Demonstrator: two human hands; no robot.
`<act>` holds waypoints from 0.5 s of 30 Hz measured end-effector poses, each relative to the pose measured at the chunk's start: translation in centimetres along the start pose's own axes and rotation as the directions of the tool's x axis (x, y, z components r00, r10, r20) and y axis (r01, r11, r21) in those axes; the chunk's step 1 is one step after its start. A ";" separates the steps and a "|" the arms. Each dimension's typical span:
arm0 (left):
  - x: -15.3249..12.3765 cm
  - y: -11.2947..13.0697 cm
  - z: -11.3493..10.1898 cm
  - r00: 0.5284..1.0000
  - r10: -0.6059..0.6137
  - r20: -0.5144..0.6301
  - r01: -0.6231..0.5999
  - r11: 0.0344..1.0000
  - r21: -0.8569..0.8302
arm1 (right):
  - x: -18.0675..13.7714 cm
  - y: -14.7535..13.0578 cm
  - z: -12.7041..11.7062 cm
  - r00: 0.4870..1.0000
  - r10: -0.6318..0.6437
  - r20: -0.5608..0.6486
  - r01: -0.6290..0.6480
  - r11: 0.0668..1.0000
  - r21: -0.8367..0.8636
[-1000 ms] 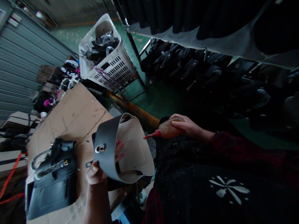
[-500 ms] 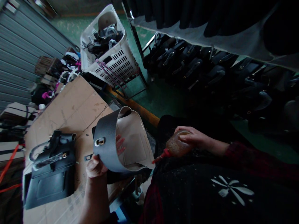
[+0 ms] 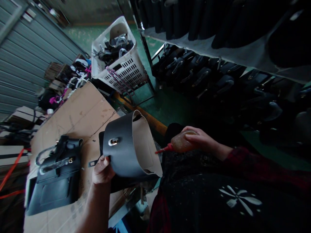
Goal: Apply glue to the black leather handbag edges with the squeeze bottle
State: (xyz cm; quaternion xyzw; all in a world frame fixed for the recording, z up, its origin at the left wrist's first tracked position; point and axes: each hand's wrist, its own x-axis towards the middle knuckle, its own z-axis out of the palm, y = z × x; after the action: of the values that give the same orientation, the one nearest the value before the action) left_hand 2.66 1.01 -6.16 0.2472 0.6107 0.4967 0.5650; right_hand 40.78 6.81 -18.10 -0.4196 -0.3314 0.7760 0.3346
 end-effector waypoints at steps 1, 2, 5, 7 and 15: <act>0.0 0.3 0.3 1.000 0.001 -0.031 -0.001 1.000 -0.012 | 0.0 0.1 -0.1 1.000 0.010 0.025 -0.010 1.000 -0.002; 0.0 0.6 0.6 0.999 0.002 -0.050 -0.003 1.000 -0.020 | -0.1 0.3 -0.2 0.998 0.020 0.051 -0.020 1.000 0.005; 0.1 1.9 1.9 0.998 0.010 -0.066 -0.013 0.999 -0.051 | -0.4 0.5 -0.5 0.996 0.038 0.079 -0.044 0.996 0.075; 0.4 3.1 2.7 0.995 -0.035 -0.093 0.027 0.997 -0.079 | -0.5 0.3 -0.6 0.998 0.042 0.039 -0.047 0.989 0.143; 2.0 10.6 4.2 0.958 0.215 -0.188 -0.221 0.975 -0.011 | 0.7 -1.8 0.2 0.994 -0.053 -0.091 0.084 0.923 0.376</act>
State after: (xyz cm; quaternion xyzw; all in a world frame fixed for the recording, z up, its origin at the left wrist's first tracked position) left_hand 3.38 8.19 2.95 0.2566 0.6217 0.5865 0.4513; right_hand 40.76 8.35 -16.86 -0.3656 -0.1762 0.7959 0.4492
